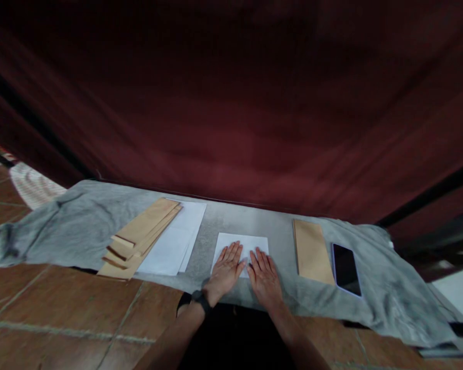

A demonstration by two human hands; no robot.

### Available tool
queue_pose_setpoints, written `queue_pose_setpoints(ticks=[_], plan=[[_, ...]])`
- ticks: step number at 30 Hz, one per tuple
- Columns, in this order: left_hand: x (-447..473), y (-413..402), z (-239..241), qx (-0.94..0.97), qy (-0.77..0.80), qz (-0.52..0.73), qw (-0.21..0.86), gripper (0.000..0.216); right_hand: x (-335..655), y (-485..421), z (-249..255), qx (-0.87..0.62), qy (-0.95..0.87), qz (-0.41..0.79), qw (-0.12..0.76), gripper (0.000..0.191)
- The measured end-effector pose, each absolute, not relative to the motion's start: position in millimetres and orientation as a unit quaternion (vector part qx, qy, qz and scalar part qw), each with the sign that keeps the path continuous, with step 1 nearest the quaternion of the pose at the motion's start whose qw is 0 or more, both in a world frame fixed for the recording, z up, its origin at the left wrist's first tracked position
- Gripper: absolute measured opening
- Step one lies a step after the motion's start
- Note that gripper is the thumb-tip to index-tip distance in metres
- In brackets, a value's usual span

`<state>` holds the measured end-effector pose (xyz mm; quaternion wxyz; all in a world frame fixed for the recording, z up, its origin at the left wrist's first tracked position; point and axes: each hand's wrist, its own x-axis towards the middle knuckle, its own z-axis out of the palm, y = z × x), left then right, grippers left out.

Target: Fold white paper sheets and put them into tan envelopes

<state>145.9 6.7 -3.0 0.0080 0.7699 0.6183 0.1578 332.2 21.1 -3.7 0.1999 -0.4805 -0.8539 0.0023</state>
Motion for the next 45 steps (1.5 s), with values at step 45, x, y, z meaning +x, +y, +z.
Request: queue_pose_setpoints(ticks=[45], plan=[[179,12,8,0.765,0.636,0.101,-0.004,0.064,373,16,-23,-0.548,-0.805,-0.054,0.22,0.05]])
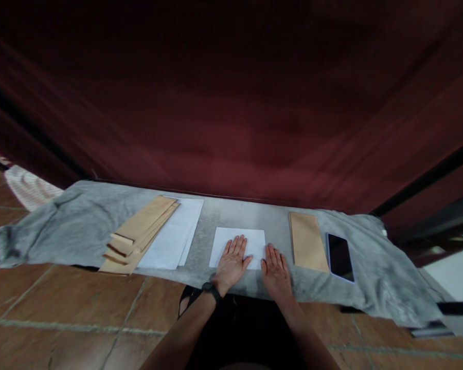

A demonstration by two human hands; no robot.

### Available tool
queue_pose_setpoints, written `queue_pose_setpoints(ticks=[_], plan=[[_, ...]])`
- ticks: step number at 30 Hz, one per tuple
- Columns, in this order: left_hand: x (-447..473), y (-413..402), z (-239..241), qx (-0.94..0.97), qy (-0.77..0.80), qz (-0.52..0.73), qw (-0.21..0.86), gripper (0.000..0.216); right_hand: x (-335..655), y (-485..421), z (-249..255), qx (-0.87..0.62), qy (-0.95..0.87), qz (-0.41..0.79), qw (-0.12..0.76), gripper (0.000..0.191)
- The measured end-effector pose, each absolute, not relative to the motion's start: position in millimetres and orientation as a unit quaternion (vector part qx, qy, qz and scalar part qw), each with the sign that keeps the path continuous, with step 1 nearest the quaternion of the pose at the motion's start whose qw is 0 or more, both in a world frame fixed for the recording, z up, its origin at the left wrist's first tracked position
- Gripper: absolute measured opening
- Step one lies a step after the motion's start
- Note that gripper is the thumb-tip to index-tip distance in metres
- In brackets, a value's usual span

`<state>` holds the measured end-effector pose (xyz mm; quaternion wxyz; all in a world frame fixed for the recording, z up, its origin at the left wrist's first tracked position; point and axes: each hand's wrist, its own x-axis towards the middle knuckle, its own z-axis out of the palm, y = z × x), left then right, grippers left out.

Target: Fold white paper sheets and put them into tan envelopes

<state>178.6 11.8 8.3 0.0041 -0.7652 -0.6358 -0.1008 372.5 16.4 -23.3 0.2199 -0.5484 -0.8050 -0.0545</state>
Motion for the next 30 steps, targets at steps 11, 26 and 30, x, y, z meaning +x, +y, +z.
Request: queue_pose_setpoints(ticks=[11,26,30], plan=[[181,12,7,-0.773,-0.63,-0.079,-0.002,0.064,312,65,-7,-0.43,-0.873,0.055,0.221,0.05],[189,14,1,-0.766,-0.638,-0.076,0.004,0.065,335,73,-12,-0.524,-0.844,0.019,0.111,0.057],[190,14,0,-0.766,-0.637,-0.086,-0.001,0.065,345,72,-18,-0.534,-0.831,0.007,0.156,0.058]])
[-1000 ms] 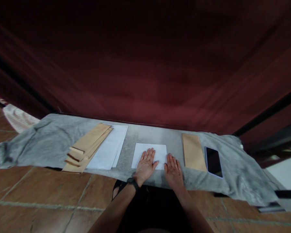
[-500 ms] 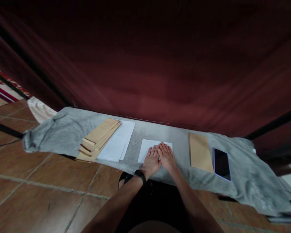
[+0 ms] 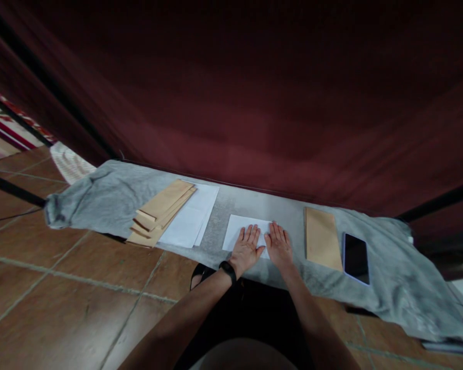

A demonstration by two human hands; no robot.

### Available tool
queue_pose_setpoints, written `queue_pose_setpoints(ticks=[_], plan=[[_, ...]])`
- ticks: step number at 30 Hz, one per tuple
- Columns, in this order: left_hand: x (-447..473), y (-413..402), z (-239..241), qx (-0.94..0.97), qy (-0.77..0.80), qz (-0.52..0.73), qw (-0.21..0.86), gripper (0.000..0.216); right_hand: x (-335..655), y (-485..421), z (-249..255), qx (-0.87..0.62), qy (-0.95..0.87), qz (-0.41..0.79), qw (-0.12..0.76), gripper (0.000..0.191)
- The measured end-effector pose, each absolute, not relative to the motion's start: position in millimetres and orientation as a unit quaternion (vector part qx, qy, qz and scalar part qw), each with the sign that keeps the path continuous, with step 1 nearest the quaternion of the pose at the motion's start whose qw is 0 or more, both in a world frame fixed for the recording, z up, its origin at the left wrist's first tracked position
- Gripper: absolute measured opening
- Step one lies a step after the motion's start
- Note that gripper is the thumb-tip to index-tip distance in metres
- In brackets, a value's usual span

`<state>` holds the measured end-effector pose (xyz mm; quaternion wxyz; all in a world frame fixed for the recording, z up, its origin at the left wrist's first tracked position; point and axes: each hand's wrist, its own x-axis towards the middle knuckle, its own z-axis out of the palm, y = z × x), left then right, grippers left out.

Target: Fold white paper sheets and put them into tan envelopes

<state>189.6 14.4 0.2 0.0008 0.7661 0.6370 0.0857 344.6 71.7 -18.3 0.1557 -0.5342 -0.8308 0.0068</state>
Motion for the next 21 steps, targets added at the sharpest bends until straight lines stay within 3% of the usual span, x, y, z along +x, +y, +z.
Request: queue_pose_setpoints(ticks=[11,15,21], plan=[[190,14,5,0.764,0.64,0.08,0.015,0.066,356,40,-23,-0.544,-0.804,-0.011,0.238,0.056],[189,13,6,0.767,0.636,0.078,0.011,0.065,345,20,-21,-0.466,-0.85,0.026,0.246,0.052],[185,9,10,0.767,0.634,0.098,0.019,0.063,345,12,-19,-0.478,-0.848,0.014,0.229,0.052]])
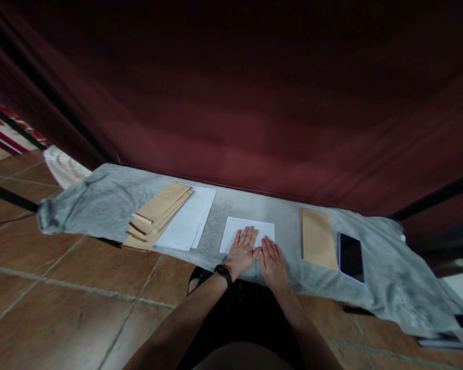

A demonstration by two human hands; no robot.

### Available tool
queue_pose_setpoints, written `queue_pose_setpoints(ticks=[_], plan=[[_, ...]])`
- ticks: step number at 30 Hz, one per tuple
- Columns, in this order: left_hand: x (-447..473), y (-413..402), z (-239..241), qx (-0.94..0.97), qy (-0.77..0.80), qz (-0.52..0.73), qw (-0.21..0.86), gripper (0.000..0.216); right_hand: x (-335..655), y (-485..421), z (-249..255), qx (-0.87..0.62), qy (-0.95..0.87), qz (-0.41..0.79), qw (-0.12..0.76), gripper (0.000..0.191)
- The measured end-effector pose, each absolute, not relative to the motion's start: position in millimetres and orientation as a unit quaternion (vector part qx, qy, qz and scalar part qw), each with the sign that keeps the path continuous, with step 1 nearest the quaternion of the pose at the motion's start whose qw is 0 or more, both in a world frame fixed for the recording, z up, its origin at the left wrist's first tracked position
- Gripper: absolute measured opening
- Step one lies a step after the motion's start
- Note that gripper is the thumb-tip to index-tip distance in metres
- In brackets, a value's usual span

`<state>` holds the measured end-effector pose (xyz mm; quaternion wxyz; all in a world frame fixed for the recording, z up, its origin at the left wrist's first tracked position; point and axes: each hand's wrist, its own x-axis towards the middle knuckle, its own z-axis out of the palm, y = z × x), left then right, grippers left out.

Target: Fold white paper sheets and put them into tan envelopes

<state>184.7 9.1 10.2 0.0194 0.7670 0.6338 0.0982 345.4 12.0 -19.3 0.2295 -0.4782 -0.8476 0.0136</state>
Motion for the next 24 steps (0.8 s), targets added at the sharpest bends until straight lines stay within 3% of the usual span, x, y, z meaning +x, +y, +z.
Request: queue_pose_setpoints(ticks=[5,24], plan=[[173,3,11,0.759,0.642,0.108,0.013,0.064,348,10,-16,-0.48,-0.854,-0.011,0.2,0.055],[117,-14,8,0.622,0.77,0.133,-0.042,0.063,345,6,-15,-0.485,-0.845,-0.025,0.223,0.056]])
